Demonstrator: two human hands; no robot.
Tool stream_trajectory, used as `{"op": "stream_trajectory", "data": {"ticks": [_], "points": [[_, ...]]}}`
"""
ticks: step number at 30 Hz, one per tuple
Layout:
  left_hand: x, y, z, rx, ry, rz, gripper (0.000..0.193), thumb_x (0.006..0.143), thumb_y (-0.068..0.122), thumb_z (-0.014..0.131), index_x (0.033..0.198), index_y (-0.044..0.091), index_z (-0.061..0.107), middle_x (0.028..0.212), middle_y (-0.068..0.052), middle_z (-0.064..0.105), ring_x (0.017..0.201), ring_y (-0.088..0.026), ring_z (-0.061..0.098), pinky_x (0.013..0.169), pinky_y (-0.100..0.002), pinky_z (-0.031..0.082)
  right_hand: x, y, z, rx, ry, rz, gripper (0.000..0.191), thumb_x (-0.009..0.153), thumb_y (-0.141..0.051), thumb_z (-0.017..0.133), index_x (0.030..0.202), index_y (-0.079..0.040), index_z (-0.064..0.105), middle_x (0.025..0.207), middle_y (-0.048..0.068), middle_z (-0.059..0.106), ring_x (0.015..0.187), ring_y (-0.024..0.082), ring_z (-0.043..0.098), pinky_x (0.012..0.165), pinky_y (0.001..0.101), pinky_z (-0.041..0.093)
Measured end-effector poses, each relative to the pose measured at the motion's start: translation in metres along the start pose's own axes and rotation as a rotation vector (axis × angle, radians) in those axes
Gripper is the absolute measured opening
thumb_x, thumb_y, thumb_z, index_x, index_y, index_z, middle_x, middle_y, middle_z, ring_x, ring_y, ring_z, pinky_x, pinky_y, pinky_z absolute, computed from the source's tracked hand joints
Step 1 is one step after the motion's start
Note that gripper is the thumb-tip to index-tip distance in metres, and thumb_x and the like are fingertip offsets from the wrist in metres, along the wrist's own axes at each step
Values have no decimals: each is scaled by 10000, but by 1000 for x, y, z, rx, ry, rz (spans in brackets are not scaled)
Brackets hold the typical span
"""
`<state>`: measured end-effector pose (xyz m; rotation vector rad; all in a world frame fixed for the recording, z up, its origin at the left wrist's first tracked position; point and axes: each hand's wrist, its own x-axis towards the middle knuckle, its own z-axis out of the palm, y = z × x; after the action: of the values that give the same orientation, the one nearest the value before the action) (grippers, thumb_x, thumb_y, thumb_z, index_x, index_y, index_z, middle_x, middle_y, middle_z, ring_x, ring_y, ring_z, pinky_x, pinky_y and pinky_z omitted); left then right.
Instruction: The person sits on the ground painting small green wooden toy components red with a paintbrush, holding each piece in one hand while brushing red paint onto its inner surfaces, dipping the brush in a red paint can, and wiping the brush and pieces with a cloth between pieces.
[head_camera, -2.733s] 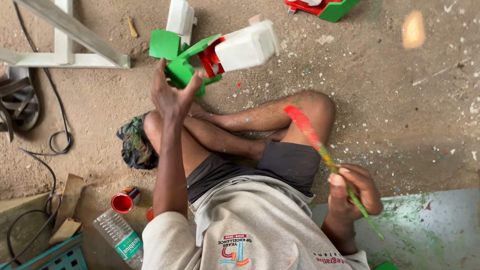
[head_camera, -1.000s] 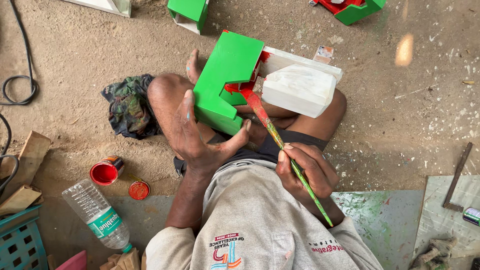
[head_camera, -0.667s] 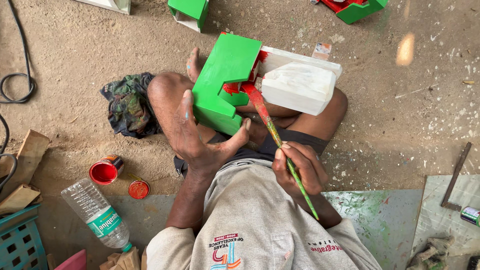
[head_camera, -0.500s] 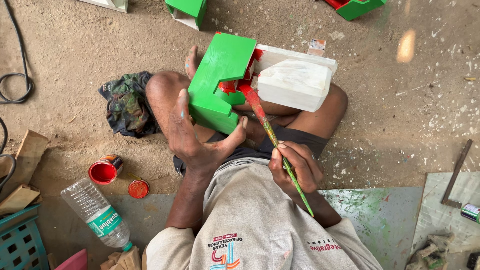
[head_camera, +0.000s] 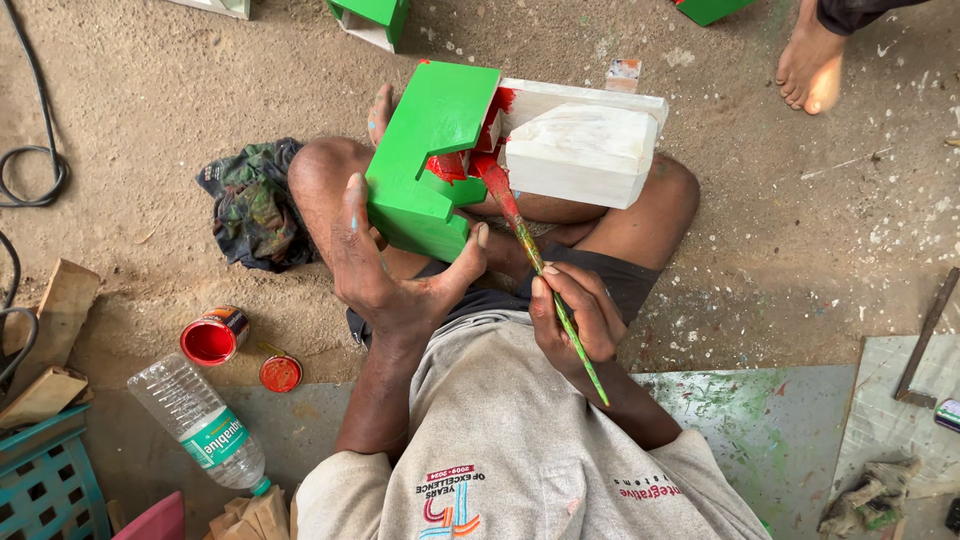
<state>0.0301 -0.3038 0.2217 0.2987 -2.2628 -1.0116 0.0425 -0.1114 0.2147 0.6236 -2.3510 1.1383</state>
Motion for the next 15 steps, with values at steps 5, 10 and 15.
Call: {"op": "stream_trajectory", "data": {"ticks": [5,10,15], "points": [[-3,-1,0,-50,-47,-91,1000,752,357,999,1467,-71,447,1332,-205,651,1163,-285,723,952,-351,599,-7,11,11,17,66,40,165,963,3,733,1094,70,658,1036,205,720,896,273,743,778,347,618],[-4,-8,6,-110,-22,-18,975,805,297,959,1530,-2,381,1360,-190,670,1138,-237,742,971,-331,609,-15,18,13,46,79,54,152,981,-15,734,1090,56,656,1043,200,716,935,278,743,816,354,623],[-4,-9,6,-70,-41,-13,986,816,324,974,1533,0,380,1363,-188,669,1176,-256,730,993,-346,592,-19,26,13,115,83,94,165,972,-37,745,1086,44,658,1050,198,725,920,253,747,784,322,622]]}}
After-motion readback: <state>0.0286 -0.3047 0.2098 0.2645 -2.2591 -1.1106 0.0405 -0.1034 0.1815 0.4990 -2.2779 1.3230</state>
